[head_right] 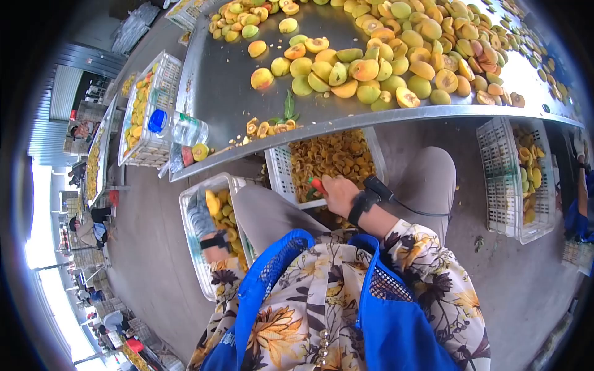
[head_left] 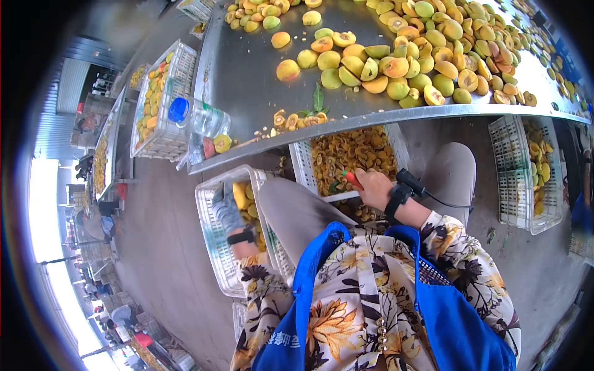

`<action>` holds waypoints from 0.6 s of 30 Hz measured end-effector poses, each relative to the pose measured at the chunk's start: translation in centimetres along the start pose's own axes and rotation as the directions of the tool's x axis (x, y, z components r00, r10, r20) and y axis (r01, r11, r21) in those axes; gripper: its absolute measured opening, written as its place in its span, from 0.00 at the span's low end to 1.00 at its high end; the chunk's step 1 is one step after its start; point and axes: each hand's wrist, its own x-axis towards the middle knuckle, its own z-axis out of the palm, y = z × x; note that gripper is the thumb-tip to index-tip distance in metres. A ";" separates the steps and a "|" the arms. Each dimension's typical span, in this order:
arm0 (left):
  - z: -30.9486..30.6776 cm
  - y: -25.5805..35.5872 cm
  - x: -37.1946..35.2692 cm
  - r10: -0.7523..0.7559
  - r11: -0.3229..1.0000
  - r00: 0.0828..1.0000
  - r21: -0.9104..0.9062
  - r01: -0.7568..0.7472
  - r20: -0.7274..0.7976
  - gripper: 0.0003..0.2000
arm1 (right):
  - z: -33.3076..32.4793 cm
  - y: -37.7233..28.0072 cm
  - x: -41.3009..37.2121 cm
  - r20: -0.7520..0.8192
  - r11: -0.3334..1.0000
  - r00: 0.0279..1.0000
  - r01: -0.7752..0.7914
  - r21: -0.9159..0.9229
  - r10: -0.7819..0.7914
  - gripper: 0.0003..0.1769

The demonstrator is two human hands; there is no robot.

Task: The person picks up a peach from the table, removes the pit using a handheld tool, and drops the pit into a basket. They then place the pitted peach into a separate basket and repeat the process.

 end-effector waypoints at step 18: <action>37.4 9.3 6.2 -0.095 0.430 0.534 0.518 -0.739 0.840 0.31 | -7.1 -0.6 -3.7 -0.139 0.790 0.917 -0.236 0.566 0.374 0.34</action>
